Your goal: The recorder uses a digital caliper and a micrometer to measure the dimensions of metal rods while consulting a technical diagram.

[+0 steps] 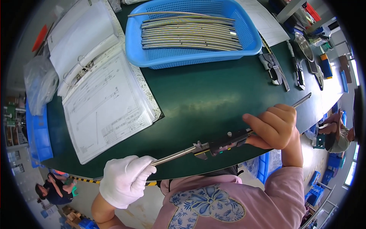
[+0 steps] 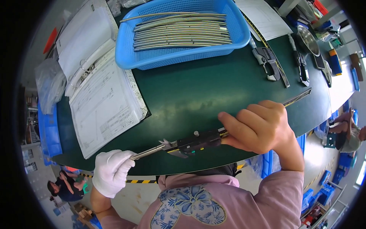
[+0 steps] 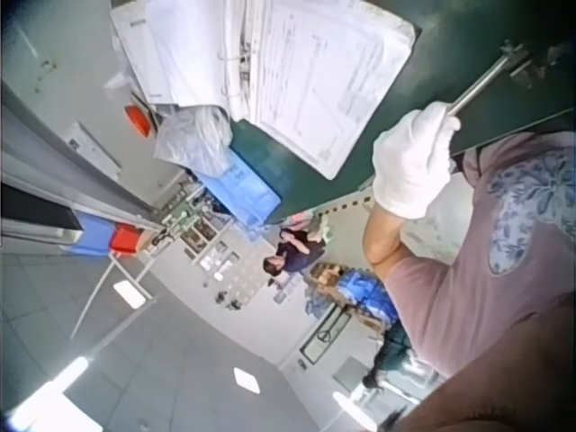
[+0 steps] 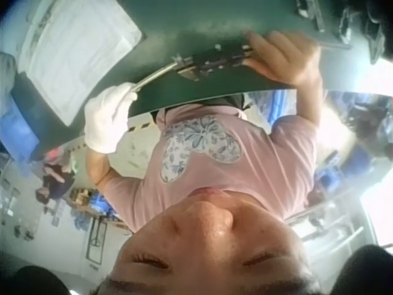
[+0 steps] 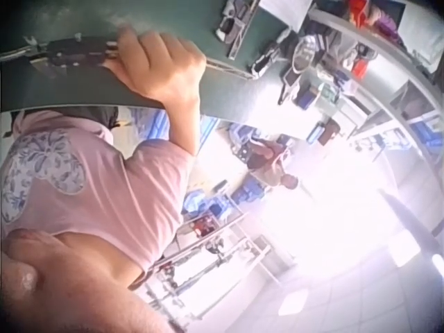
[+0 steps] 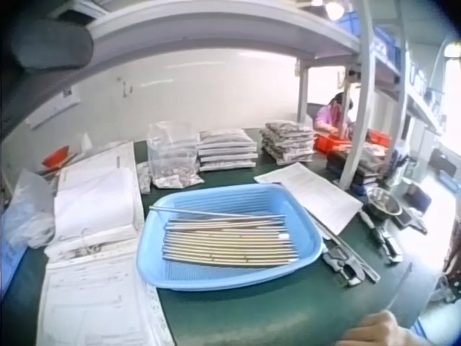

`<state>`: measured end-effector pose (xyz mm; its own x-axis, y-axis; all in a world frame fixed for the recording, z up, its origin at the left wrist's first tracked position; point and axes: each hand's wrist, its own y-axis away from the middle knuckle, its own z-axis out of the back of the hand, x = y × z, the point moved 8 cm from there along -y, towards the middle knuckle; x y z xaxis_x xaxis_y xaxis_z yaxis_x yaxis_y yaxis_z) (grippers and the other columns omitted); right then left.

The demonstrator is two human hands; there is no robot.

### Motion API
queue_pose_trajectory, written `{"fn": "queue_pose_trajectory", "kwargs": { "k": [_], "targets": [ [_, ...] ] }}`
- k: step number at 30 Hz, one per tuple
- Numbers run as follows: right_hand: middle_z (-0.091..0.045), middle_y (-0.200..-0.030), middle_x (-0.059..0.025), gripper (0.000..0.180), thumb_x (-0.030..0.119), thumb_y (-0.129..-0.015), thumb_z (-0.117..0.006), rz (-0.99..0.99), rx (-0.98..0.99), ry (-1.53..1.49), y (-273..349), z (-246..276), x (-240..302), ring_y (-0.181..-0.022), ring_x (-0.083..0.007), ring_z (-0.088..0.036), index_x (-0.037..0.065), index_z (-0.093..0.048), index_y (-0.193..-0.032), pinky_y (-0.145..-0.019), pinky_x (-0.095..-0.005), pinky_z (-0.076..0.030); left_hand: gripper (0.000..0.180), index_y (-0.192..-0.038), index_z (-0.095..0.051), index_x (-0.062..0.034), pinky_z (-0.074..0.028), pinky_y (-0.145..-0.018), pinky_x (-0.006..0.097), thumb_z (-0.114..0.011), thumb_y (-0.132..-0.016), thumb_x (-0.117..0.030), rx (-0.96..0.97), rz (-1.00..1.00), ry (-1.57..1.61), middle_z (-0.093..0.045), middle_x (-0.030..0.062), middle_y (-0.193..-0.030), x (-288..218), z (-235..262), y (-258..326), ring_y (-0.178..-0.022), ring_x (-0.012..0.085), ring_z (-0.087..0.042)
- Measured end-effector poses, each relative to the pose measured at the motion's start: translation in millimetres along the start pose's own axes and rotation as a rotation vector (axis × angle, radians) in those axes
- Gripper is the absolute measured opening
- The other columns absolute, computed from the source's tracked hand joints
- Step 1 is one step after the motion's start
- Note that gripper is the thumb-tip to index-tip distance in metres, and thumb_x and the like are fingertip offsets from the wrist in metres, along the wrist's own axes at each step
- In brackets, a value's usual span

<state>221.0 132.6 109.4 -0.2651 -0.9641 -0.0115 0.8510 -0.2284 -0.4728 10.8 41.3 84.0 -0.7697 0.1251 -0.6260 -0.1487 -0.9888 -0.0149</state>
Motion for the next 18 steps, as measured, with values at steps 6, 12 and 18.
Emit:
{"fn": "queue_pose_trajectory", "kwargs": {
  "k": [6, 12, 18],
  "targets": [
    [-0.036, -0.053, 0.0029, 0.032, 0.031, -0.066, -0.066, -0.007, -0.003, 0.001, 0.8, 0.2, -2.4, -0.04, -0.0098, -0.041, 0.005, -0.063, -0.084, -0.036, -0.024, -0.029, 0.013, -0.083, -0.059, -0.0048, -0.036, -0.04, 0.032, -0.065, -0.073, -0.01, 0.034, 0.025, 0.003, -0.05, 0.0097, -0.057, 0.0, -1.7, -3.7, -0.044, 0.0265, -0.049],
    [-0.038, -0.052, 0.0024, 0.033, 0.033, -0.07, -0.064, 0.002, 0.002, -0.005, 1.7, -0.5, -5.4, -0.04, -0.0108, -0.041, 0.004, -0.063, -0.084, -0.036, -0.0247, -0.029, 0.012, -0.083, -0.059, -0.0053, -0.037, -0.04, 0.032, -0.064, -0.074, -0.01, 0.013, 0.04, -0.002, -0.05, 0.0092, -0.057, 3.6, -2.1, -5.3, -0.044, 0.0265, -0.049],
    [-0.04, -0.052, 0.0005, 0.033, 0.035, -0.066, -0.066, 0.019, 0.03, 0.041, -4.3, -4.8, 0.6, -0.041, -0.0142, -0.042, 0.004, -0.063, -0.078, -0.037, -0.0275, -0.029, 0.009, -0.083, -0.058, -0.0094, -0.04, -0.041, 0.035, -0.059, -0.079, -0.017, 0.014, 0.026, -0.01, -0.054, 0.0057, -0.061, 6.3, -5.6, 1.8, -0.049, 0.0251, -0.054]
  ]
}}
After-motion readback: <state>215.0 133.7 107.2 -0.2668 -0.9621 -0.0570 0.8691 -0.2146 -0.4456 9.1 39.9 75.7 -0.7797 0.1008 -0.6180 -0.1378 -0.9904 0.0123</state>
